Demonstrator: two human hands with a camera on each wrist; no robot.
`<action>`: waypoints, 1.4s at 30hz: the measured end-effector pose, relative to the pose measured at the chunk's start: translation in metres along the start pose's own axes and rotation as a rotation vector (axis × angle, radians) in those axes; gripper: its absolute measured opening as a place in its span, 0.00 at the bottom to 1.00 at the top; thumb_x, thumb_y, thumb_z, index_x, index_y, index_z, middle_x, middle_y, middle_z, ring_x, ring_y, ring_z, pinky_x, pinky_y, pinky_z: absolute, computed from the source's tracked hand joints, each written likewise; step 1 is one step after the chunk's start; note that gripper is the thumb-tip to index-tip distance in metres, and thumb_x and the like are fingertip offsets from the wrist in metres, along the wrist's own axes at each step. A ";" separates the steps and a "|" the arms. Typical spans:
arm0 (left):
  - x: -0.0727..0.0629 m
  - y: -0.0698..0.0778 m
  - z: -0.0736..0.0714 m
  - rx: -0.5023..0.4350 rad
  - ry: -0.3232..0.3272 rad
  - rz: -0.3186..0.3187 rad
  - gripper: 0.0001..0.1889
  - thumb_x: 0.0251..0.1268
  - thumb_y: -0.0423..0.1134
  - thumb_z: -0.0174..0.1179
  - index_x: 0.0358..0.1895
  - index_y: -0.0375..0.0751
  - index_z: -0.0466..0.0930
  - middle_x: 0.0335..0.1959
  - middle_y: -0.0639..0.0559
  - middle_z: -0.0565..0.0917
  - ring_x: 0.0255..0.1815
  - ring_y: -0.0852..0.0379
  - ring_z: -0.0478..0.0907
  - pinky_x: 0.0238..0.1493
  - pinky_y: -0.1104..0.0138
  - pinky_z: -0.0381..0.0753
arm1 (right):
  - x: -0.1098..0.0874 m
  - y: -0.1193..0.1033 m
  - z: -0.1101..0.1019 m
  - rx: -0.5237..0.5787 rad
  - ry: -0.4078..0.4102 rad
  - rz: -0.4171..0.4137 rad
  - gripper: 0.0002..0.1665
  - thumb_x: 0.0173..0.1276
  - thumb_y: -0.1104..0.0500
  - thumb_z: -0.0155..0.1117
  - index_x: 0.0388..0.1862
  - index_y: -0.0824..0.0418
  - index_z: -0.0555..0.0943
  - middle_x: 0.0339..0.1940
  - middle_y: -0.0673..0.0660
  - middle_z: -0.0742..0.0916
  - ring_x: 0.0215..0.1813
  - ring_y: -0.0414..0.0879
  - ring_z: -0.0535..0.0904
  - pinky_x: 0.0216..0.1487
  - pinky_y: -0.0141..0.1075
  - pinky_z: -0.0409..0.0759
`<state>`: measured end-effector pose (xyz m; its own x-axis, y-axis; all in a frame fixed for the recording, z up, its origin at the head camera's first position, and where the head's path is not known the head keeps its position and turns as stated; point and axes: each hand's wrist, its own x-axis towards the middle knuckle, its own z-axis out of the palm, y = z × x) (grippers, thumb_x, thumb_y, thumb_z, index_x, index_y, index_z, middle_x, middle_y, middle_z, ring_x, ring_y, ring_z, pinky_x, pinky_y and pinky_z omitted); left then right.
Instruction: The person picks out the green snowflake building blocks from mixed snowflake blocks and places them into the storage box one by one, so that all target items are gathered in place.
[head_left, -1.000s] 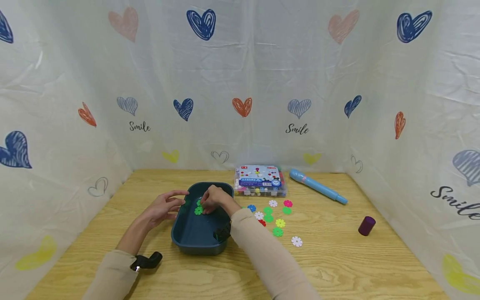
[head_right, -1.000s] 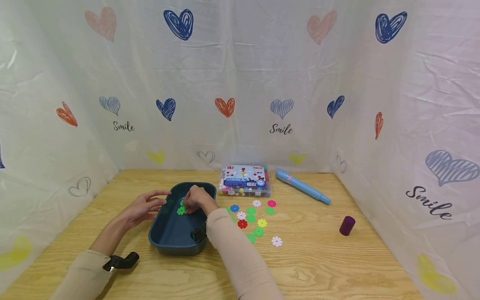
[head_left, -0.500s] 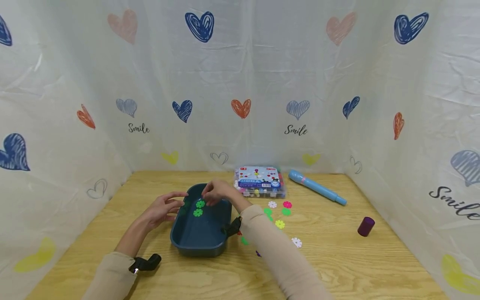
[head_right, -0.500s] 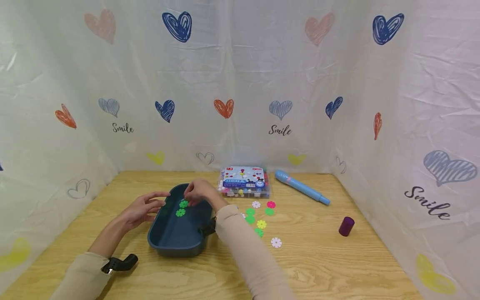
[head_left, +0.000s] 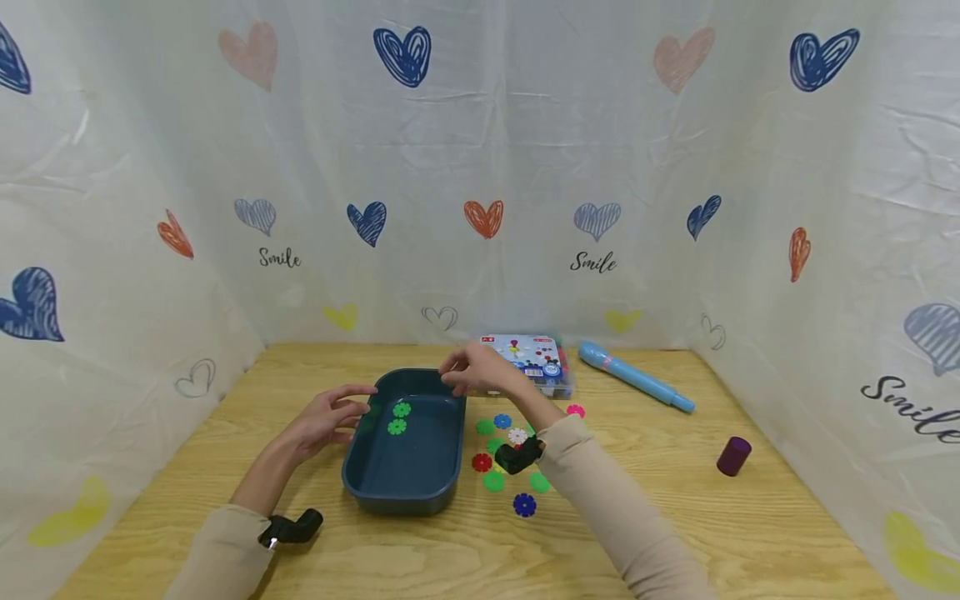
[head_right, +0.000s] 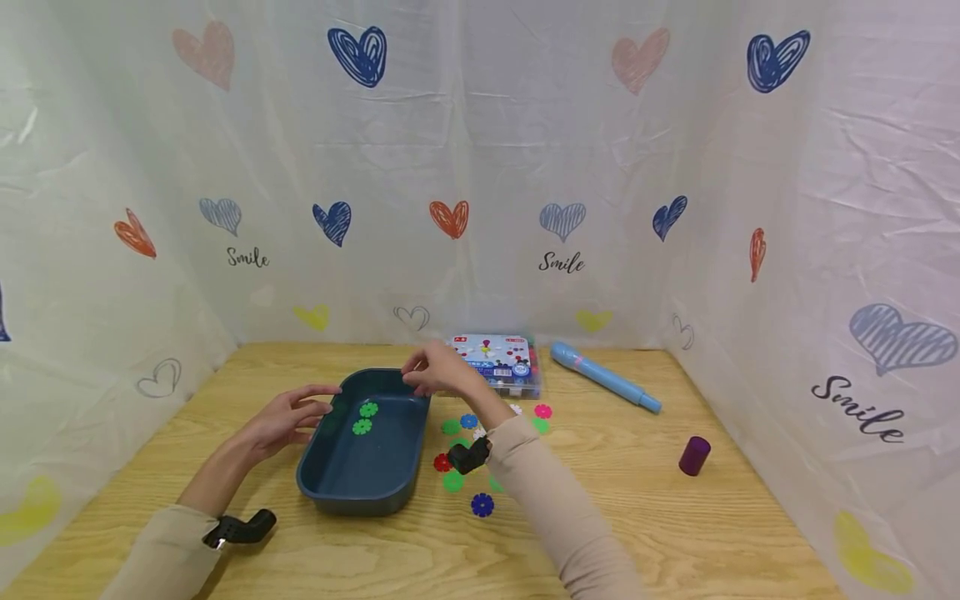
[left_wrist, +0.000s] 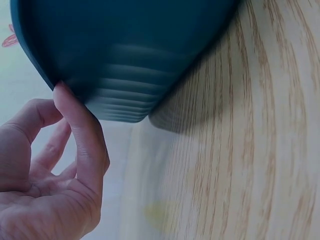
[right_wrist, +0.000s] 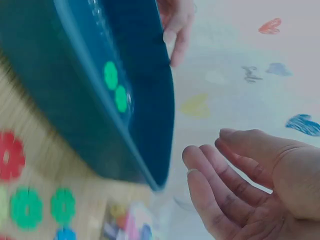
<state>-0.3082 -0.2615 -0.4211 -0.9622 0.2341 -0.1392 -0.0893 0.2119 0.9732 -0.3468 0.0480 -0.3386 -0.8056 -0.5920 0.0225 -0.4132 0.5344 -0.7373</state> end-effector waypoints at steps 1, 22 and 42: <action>0.000 0.000 0.000 0.004 -0.003 0.002 0.27 0.72 0.43 0.57 0.70 0.42 0.66 0.54 0.46 0.78 0.41 0.57 0.82 0.35 0.68 0.84 | -0.005 0.003 -0.005 -0.015 0.007 -0.001 0.13 0.72 0.60 0.61 0.50 0.65 0.83 0.45 0.67 0.87 0.40 0.58 0.88 0.38 0.39 0.86; 0.001 -0.004 0.001 0.008 0.005 0.009 0.28 0.70 0.46 0.59 0.70 0.43 0.66 0.53 0.44 0.80 0.44 0.55 0.84 0.37 0.67 0.85 | -0.111 0.072 -0.057 -0.098 -0.010 -0.027 0.14 0.73 0.58 0.59 0.50 0.65 0.83 0.41 0.63 0.88 0.35 0.48 0.86 0.35 0.44 0.85; 0.001 -0.003 0.002 0.014 0.004 0.014 0.27 0.72 0.44 0.57 0.70 0.42 0.66 0.56 0.43 0.78 0.45 0.55 0.84 0.38 0.66 0.85 | -0.146 0.124 -0.032 -0.113 -0.162 -0.041 0.13 0.66 0.64 0.65 0.49 0.66 0.83 0.31 0.56 0.86 0.32 0.41 0.79 0.37 0.29 0.80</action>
<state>-0.3090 -0.2602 -0.4242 -0.9643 0.2336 -0.1250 -0.0722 0.2221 0.9723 -0.2941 0.2203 -0.4120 -0.7120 -0.6992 -0.0647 -0.4969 0.5668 -0.6571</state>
